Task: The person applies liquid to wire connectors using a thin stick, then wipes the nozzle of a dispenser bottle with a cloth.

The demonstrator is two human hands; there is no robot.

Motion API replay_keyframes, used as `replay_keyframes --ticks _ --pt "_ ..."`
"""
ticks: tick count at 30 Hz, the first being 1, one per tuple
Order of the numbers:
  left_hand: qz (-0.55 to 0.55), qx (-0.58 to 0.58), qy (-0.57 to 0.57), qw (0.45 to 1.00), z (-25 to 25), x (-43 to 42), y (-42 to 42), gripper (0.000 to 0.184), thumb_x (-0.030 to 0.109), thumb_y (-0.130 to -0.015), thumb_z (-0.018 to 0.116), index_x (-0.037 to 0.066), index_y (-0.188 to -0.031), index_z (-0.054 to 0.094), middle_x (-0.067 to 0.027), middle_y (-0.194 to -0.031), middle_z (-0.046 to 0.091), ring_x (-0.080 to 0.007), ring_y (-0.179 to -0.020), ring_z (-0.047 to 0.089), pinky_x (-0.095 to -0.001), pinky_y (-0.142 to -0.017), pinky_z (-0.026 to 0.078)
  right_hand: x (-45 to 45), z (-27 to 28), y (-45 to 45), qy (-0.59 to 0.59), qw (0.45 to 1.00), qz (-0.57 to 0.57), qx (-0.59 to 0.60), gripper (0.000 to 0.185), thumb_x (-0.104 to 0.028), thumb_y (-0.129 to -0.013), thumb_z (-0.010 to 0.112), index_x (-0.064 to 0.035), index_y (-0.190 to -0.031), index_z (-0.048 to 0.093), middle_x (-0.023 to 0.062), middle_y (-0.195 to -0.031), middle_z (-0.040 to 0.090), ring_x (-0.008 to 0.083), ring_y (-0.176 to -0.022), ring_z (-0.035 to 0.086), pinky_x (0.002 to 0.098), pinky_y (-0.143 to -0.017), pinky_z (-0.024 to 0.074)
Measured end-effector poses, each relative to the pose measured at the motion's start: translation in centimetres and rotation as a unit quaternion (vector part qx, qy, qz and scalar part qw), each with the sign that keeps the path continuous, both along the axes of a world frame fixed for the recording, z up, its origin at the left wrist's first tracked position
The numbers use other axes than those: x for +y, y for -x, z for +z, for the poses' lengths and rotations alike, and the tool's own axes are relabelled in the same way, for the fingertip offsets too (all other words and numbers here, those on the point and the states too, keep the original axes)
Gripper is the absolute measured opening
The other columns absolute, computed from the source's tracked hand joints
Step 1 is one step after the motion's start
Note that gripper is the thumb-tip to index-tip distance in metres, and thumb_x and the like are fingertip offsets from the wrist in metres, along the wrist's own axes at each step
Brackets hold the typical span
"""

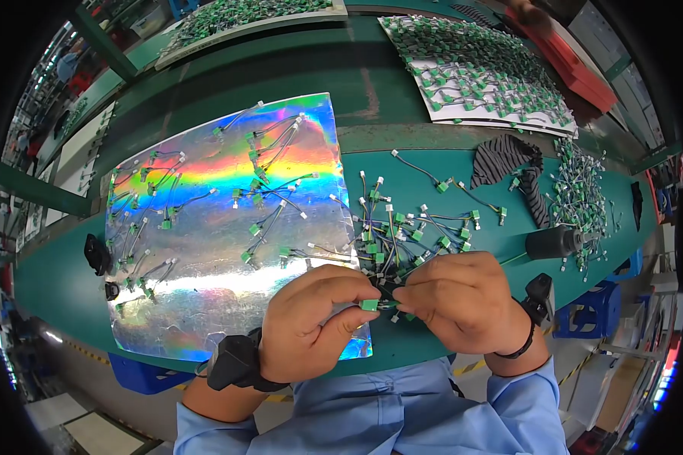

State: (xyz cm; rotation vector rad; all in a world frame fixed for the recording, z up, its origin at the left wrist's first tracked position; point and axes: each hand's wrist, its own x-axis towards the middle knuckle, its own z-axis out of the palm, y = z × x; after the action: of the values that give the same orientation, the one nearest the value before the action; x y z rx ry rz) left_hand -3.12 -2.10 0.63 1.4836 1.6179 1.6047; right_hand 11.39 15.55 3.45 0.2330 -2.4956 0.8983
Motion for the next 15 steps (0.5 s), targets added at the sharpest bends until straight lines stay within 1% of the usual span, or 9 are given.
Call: replay_keyframes --ticks 4,6,7,9,10,11,14,15 --pt "0.012 0.006 -0.015 1.0 0.0 0.1 -0.1 0.026 -0.001 -0.079 0.072 0.002 -0.104 0.065 -0.0146 -0.097 0.066 -0.0281 -0.084 0.065 -0.0341 -0.073 0.053 0.0 0.3 0.2 0.016 1.0 0.002 0.011 0.019 -0.002 -0.073 0.073 -0.0023 -0.091 0.067 0.0074 -0.076 0.063 0.0227 -0.067 0.065 0.032 -0.053 0.0506" --pt "0.034 0.017 -0.009 0.999 -0.1 0.1 -0.1 0.026 -0.002 -0.078 0.072 0.002 -0.104 0.065 -0.0142 -0.097 0.066 -0.0278 -0.083 0.065 -0.0339 -0.072 0.052 0.5 0.9 -0.2 0.05 0.998 -0.021 0.019 0.018 -0.003 -0.074 0.073 -0.0025 -0.092 0.067 0.0077 -0.075 0.063 0.0239 -0.066 0.064 0.0332 -0.053 0.0502" --pt "0.032 0.023 -0.007 0.999 -0.1 0.0 -0.1 0.026 -0.002 -0.08 0.071 0.002 -0.104 0.065 -0.014 -0.098 0.067 -0.0276 -0.086 0.065 -0.0343 -0.075 0.052 0.7 1.1 -0.3 0.068 0.997 -0.031 0.023 0.018 -0.003 -0.075 0.072 -0.0026 -0.092 0.067 0.0079 -0.074 0.063 0.0245 -0.065 0.064 0.0338 -0.053 0.05" --pt "0.027 0.036 -0.001 0.999 0.0 0.0 -0.1 0.024 -0.001 -0.082 0.07 0.003 -0.105 0.064 -0.0136 -0.1 0.068 -0.027 -0.092 0.066 -0.035 -0.081 0.052 1.3 1.0 -0.2 0.041 0.991 -0.107 -0.066 0.018 -0.004 -0.076 0.072 -0.0035 -0.094 0.068 0.0083 -0.078 0.065 0.0265 -0.067 0.064 0.0356 -0.056 0.05" --pt "0.025 0.038 -0.004 0.999 0.0 0.0 -0.1 0.025 -0.002 -0.082 0.07 0.003 -0.105 0.064 -0.0137 -0.101 0.068 -0.027 -0.093 0.066 -0.0348 -0.081 0.052 1.5 0.9 -0.1 0.029 0.983 -0.148 -0.109 0.018 -0.004 -0.077 0.072 -0.004 -0.094 0.069 0.0085 -0.079 0.066 0.0274 -0.068 0.064 0.0365 -0.058 0.05" --pt "0.023 0.04 -0.007 0.999 -0.1 0.0 -0.1 0.026 -0.002 -0.081 0.07 0.003 -0.105 0.064 -0.0138 -0.101 0.068 -0.027 -0.093 0.066 -0.0345 -0.081 0.052 1.4 0.7 0.2 0.005 0.974 -0.183 -0.136 0.017 -0.005 -0.076 0.073 -0.0053 -0.093 0.07 0.0087 -0.084 0.067 0.0299 -0.073 0.063 0.0385 -0.064 0.0499" --pt "0.016 0.07 -0.014 0.997 0.0 0.1 0.0 0.027 -0.004 -0.08 0.07 0.003 -0.105 0.065 -0.014 -0.102 0.067 -0.0271 -0.093 0.066 -0.0343 -0.081 0.052 1.0 0.8 1.2 -0.059 0.979 -0.192 -0.016 0.017 -0.006 -0.076 0.074 -0.0052 -0.092 0.07 0.0086 -0.086 0.067 0.0301 -0.078 0.062 0.0386 -0.068 0.0497" --pt "0.015 0.084 -0.016 0.996 0.0 0.1 0.0 0.027 -0.005 -0.079 0.07 0.004 -0.105 0.065 -0.014 -0.102 0.067 -0.0271 -0.093 0.066 -0.0343 -0.081 0.052 1.1 0.8 0.9 -0.022 0.988 -0.154 -0.025 0.017 -0.006 -0.076 0.074 -0.0053 -0.092 0.07 0.0083 -0.086 0.066 0.0296 -0.078 0.062 0.0383 -0.068 0.0496"
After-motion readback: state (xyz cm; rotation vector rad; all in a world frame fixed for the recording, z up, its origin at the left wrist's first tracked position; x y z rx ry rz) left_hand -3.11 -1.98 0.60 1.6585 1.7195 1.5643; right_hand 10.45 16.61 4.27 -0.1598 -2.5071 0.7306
